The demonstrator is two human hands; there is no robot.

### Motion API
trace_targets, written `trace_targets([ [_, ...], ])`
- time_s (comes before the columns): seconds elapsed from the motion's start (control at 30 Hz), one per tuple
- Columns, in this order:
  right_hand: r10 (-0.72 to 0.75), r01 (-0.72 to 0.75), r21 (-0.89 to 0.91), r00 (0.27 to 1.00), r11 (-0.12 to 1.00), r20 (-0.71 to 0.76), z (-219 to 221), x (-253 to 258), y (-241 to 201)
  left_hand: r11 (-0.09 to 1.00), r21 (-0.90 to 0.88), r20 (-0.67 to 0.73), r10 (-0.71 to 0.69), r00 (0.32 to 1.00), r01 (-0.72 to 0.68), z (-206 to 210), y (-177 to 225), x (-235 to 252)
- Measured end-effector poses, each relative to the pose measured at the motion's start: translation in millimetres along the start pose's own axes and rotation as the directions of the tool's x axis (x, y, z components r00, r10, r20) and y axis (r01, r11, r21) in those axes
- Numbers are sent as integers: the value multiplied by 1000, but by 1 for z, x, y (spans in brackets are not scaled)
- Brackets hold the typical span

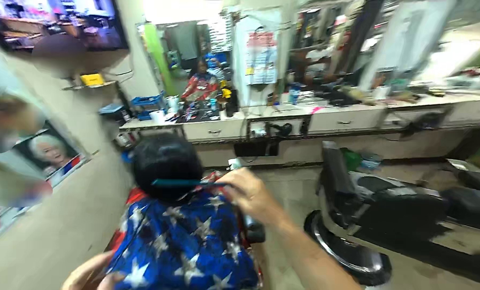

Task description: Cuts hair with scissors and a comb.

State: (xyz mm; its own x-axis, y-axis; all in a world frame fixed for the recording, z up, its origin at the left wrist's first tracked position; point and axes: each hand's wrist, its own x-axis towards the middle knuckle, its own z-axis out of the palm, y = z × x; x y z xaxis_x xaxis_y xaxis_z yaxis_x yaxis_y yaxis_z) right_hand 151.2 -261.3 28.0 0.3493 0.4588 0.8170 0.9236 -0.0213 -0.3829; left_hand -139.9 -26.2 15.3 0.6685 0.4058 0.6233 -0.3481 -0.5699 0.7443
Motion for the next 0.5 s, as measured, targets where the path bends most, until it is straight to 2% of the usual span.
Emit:
trace_targets([
  [0.13,-116,127,-161,990,979,77,0,48,-4,998,16,-126,59,990,-58,-12,-8,2],
  [0.3,-187,225,-317,971,921,145,17,95,-9,994,-7,-121,110,987,-111,-12,-6,17],
  [0.4,-188,251,-366,962,896,199,27,91,-9,994,6,-115,106,988,-106,-11,-6,28],
  [0.5,-158,255,-354,947,900,281,36,56,-7,994,45,-125,104,987,-99,-9,-10,42],
])
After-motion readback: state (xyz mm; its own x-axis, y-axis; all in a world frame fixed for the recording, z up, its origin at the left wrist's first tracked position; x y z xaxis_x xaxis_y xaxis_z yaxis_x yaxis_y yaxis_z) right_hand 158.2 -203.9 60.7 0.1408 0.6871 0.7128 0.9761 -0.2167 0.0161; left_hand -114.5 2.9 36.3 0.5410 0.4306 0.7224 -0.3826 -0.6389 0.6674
